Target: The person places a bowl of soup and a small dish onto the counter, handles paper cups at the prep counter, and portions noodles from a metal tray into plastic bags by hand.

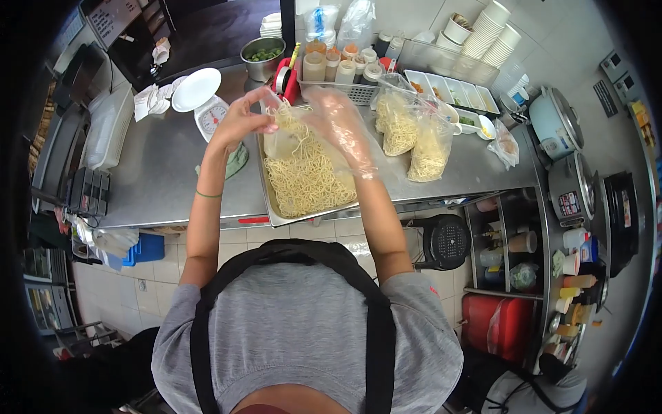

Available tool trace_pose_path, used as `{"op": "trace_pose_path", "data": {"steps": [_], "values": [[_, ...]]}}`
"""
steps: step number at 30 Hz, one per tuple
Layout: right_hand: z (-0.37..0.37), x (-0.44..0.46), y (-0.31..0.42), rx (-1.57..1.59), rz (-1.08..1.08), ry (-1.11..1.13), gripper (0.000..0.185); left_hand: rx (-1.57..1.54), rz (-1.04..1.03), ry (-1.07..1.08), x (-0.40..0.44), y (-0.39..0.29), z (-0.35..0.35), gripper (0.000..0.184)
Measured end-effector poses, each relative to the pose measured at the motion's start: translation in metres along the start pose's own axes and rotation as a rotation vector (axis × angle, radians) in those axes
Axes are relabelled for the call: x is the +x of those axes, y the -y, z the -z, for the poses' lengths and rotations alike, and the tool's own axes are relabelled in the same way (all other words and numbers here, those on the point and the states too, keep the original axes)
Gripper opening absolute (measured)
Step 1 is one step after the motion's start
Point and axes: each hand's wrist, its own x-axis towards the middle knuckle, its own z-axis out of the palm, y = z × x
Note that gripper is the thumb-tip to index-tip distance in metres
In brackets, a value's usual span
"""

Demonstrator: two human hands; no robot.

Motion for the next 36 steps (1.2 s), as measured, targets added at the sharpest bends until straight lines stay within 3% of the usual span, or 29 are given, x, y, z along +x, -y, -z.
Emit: {"op": "trace_pose_path", "data": {"steps": [1, 4, 5, 7, 9, 11, 14, 15, 18, 19, 21, 23, 26, 27, 28, 30, 32, 33, 35, 36], "values": [[0.004, -0.006, 0.001, -0.019, -0.146, 0.086, 0.039, -0.015, -0.026, -0.047, 0.002, 0.0, -0.001, 0.067], [-0.035, -0.025, -0.012, -0.22, -0.177, 0.452, 0.055, -0.036, -0.028, -0.102, 0.002, -0.005, 0.002, 0.07], [-0.077, -0.04, -0.038, 0.002, 0.031, 0.098, 0.071, -0.018, -0.041, -0.115, 0.003, -0.008, 0.003, 0.07], [-0.124, -0.032, -0.041, 0.702, -0.019, -0.069, 0.074, 0.012, -0.07, -0.123, 0.003, -0.01, 0.002, 0.071], [-0.128, -0.026, -0.035, 0.939, -0.107, -0.077, 0.068, 0.034, -0.089, -0.111, -0.001, -0.009, 0.0, 0.072], [-0.119, -0.015, -0.033, 0.71, -0.213, 0.081, 0.054, 0.017, -0.062, -0.068, -0.006, 0.0, 0.003, 0.068], [-0.082, -0.004, -0.032, 0.46, -0.089, 0.175, 0.03, 0.139, -0.041, -0.061, -0.009, 0.016, 0.011, 0.067], [-0.055, -0.002, -0.017, 0.802, -0.273, 0.243, 0.017, 0.144, -0.014, -0.041, -0.01, 0.022, 0.013, 0.067], [-0.047, 0.016, -0.004, 1.042, -0.076, 0.213, 0.016, 0.069, 0.009, -0.005, -0.017, 0.017, 0.005, 0.065], [-0.046, 0.023, 0.007, 0.715, -0.044, 0.271, 0.014, 0.017, 0.011, 0.02, -0.018, 0.012, 0.001, 0.065], [-0.087, 0.03, -0.012, 0.524, 0.005, 0.459, 0.016, -0.008, -0.014, 0.062, -0.017, 0.002, -0.008, 0.065], [-0.093, 0.041, -0.021, 0.269, 0.246, 0.568, 0.018, 0.046, -0.059, 0.091, -0.019, -0.005, -0.014, 0.067], [-0.067, 0.061, -0.008, -0.223, 0.3, 0.555, 0.02, 0.094, 0.007, 0.061, -0.014, -0.006, 0.0, 0.066], [-0.032, 0.061, 0.011, -0.188, 0.352, 0.464, 0.026, 0.079, 0.017, 0.053, -0.013, -0.006, 0.001, 0.066], [0.001, 0.052, 0.023, -0.151, 0.4, 0.377, 0.034, 0.061, 0.029, 0.045, -0.012, -0.004, 0.002, 0.066], [0.028, 0.033, 0.006, 0.113, 0.301, 0.298, 0.044, -0.005, 0.018, 0.019, -0.011, -0.002, 0.003, 0.066], [0.027, 0.016, 0.0, 0.528, 0.022, 0.329, 0.055, -0.101, -0.022, -0.016, -0.008, -0.001, 0.001, 0.067], [0.014, 0.004, -0.012, 0.801, -0.211, 0.392, 0.06, -0.128, -0.039, -0.056, -0.01, -0.012, -0.001, 0.065], [-0.029, -0.026, -0.042, 1.186, -0.44, 0.476, 0.064, -0.213, -0.118, -0.109, -0.01, -0.03, -0.005, 0.066], [-0.059, -0.041, -0.047, 1.304, -0.427, 0.501, 0.063, -0.254, -0.159, -0.132, -0.01, -0.038, -0.006, 0.067]]}}
